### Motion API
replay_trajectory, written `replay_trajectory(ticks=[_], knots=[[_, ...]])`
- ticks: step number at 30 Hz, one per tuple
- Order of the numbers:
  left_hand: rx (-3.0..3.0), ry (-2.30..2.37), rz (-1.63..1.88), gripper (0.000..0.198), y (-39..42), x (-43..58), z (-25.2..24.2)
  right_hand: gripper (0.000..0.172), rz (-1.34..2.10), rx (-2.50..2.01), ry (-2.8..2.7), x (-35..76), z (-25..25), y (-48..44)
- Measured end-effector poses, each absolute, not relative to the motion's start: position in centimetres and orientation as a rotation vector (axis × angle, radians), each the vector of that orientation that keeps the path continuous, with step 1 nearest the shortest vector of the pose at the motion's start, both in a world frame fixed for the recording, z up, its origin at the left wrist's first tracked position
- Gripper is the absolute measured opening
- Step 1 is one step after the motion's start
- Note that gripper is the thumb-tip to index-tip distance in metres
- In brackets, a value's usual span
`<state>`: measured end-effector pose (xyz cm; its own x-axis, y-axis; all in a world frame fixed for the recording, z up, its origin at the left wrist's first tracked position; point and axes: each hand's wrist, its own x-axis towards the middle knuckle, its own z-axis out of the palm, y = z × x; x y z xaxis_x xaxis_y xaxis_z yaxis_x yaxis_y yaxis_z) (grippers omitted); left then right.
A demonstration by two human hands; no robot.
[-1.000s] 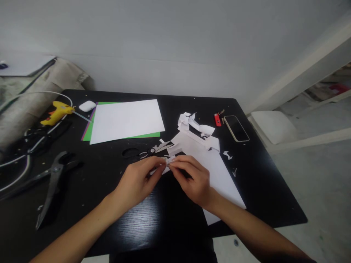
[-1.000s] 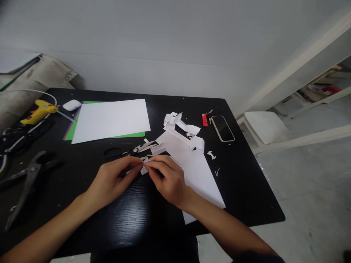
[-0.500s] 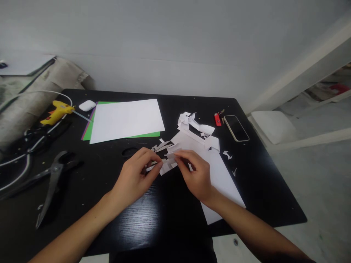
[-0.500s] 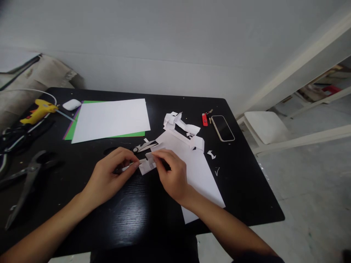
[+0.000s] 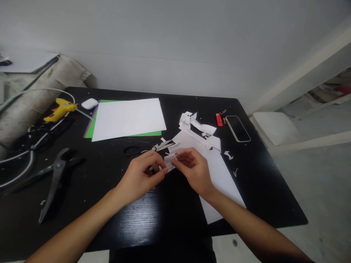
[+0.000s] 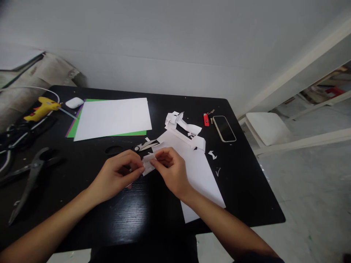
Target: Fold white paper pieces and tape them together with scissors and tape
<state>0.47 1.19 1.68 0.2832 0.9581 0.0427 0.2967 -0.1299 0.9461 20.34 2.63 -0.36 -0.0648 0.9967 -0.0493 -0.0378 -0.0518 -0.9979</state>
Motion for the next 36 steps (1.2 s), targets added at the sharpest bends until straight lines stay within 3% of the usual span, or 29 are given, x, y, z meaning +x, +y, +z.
replay_trajectory(ticks=[15, 27, 36], knots=[[1.606, 1.339, 0.92, 0.009, 0.5, 1.0, 1.2, 0.018, 1.317, -1.192, -1.208, 20.1, -0.1, 2.3], [1.704, 1.479, 0.85, 0.01, 0.5, 0.9, 2.2, 0.016, 1.618, -1.196, -1.067, 20.1, 0.8, 2.3], [1.205, 1.208, 0.717, 0.027, 0.7, 1.1, 2.1, 0.017, 1.685, -1.182, -0.953, 20.2, 0.3, 2.3]])
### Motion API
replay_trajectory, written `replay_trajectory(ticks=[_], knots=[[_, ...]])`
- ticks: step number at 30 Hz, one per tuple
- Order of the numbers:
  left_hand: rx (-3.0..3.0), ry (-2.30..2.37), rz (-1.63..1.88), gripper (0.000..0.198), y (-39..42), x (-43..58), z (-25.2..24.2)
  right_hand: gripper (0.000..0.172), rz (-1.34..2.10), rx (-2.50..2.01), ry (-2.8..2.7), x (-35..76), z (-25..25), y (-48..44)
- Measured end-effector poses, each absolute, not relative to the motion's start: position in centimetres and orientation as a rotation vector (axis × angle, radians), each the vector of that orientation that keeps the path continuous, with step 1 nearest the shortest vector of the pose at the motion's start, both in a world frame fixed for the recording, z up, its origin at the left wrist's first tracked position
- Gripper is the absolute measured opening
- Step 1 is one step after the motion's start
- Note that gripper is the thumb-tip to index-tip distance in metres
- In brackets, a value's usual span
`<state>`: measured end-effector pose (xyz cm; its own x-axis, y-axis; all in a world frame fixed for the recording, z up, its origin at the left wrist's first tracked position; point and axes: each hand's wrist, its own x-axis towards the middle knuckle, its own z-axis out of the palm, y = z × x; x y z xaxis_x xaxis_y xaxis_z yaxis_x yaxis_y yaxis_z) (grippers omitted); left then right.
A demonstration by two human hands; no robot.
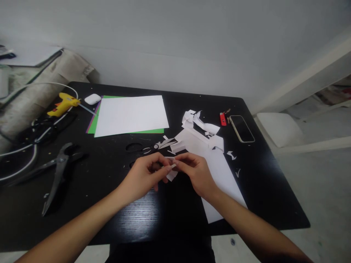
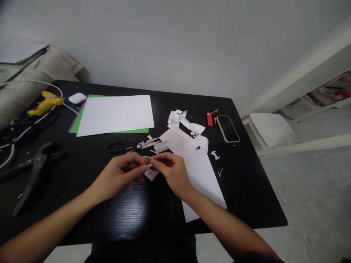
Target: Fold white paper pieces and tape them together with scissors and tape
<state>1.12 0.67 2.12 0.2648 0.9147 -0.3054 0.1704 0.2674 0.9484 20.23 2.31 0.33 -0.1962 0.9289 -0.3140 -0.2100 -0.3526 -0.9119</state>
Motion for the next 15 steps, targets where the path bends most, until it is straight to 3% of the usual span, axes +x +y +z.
replay_trajectory(ticks=[6, 15], knots=[[1.145, 1.094, 0.776, 0.023, 0.78, 1.36, 2.07, 0.018, 1.794, -1.162, -0.8, 20.34, 0.11, 2.74], [1.41, 1.282, 0.786, 0.024, 0.86, 0.86, 1.64, 0.017, 1.735, -1.225, -0.856, 20.28, 0.1, 2.47]])
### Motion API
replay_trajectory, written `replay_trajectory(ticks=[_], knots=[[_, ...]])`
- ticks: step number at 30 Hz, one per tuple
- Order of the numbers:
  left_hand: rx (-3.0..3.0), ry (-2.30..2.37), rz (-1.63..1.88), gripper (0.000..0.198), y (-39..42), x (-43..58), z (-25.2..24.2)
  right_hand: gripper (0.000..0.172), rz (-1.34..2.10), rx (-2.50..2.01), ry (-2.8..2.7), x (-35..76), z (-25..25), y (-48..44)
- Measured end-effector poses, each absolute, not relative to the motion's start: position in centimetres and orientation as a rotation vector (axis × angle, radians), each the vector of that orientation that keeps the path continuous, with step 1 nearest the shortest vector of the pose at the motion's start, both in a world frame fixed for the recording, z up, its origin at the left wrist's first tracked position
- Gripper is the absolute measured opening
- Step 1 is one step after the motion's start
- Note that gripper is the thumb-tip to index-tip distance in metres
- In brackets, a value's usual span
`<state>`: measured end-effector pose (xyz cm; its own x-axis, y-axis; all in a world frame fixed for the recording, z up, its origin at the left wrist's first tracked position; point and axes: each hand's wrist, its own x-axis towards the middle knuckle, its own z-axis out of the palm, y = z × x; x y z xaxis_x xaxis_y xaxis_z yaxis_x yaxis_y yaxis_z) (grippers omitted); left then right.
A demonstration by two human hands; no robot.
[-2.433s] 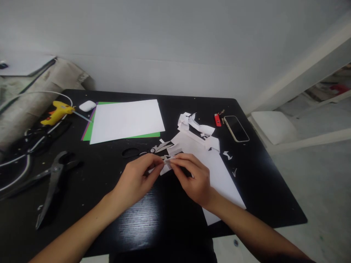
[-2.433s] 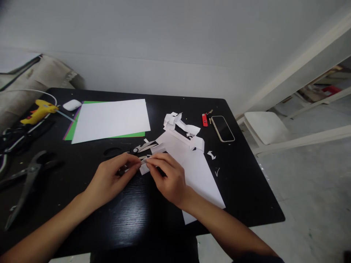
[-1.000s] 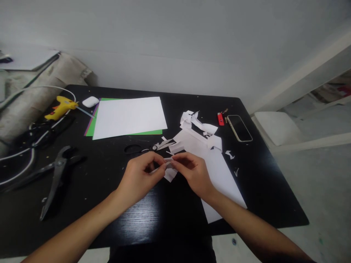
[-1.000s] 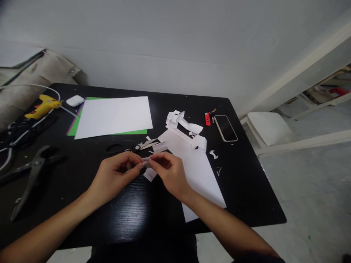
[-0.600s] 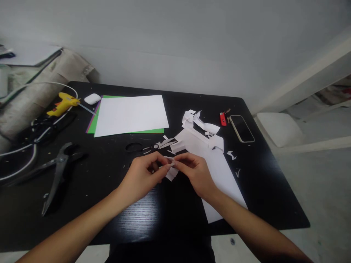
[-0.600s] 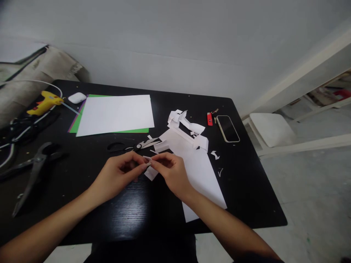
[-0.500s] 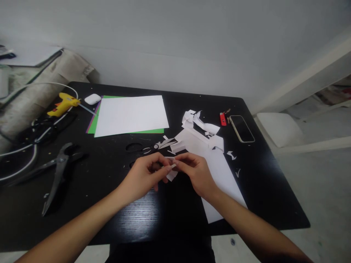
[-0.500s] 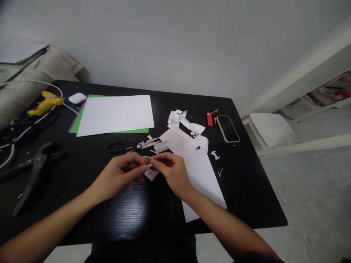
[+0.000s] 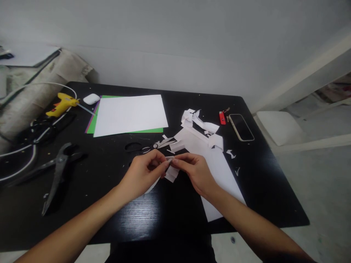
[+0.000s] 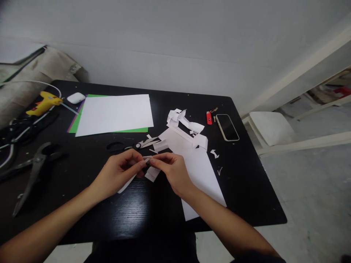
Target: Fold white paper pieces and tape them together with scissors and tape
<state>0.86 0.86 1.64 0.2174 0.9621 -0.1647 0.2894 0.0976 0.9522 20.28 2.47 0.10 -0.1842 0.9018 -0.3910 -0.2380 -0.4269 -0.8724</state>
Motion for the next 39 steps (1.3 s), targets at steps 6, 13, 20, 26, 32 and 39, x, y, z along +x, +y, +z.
replay_trajectory(ticks=[6, 13, 20, 26, 32, 39], knots=[[1.463, 1.31, 0.728, 0.025, 1.0, 0.7, 1.7, 0.013, 1.587, -1.284, -1.056, 20.2, 0.5, 2.1], [1.514, 1.319, 0.713, 0.026, 1.3, 0.5, 1.5, 0.011, 1.505, -1.298, -1.17, 20.0, 1.1, 1.9], [1.595, 1.333, 0.716, 0.026, 1.2, 0.5, 1.9, 0.01, 1.477, -1.317, -1.202, 20.0, 1.2, 1.8], [1.662, 1.357, 0.719, 0.026, 1.1, 0.5, 2.0, 0.009, 1.447, -1.318, -1.233, 19.9, 1.2, 1.8], [1.696, 1.382, 0.709, 0.026, 1.3, 0.6, 2.1, 0.009, 1.459, -1.319, -1.217, 19.9, 1.3, 1.8], [1.747, 1.4, 0.71, 0.024, 1.2, 0.5, 2.2, 0.01, 1.471, -1.308, -1.206, 19.9, 1.3, 1.7]])
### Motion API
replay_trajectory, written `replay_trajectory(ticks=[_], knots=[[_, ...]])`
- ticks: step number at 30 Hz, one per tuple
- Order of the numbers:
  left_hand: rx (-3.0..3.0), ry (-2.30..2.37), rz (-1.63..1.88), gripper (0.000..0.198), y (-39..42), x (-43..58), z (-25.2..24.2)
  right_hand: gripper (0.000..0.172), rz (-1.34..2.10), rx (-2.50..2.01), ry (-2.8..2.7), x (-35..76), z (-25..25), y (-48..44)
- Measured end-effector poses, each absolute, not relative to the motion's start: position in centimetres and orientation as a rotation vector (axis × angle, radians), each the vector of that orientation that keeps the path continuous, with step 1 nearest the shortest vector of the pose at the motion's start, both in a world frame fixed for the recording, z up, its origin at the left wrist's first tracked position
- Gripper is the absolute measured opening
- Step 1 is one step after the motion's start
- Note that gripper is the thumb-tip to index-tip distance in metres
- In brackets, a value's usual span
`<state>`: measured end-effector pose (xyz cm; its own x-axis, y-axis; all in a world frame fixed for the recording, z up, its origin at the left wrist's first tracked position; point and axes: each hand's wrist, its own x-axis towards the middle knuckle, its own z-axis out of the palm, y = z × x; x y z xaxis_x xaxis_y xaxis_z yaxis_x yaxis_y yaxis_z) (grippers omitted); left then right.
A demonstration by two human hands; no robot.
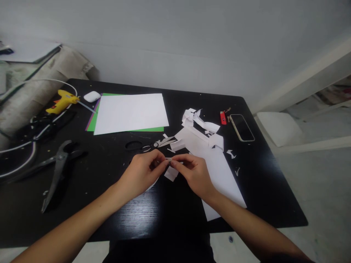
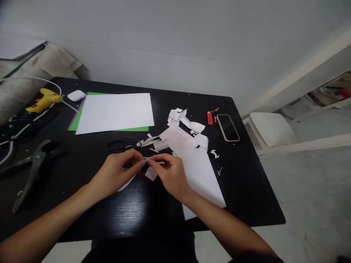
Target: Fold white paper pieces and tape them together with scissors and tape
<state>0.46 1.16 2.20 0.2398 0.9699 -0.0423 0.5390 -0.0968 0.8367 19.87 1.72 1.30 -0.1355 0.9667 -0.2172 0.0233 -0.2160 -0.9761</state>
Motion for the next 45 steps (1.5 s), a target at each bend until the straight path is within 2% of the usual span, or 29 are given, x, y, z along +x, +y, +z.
replay_trajectory(ticks=[36, 41, 45], knots=[[1.785, 1.462, 0.707, 0.021, 1.2, 0.61, 1.81, 0.012, 1.515, -1.254, -1.266, 19.85, 0.95, 1.66], [1.765, 1.453, 0.696, 0.021, 1.14, 0.76, 1.9, 0.016, 1.474, -1.282, -1.311, 19.88, 0.61, 1.58], [1.754, 1.435, 0.709, 0.019, 1.01, 0.86, 1.84, 0.012, 1.369, -1.258, -1.376, 19.84, 0.35, 1.39]])
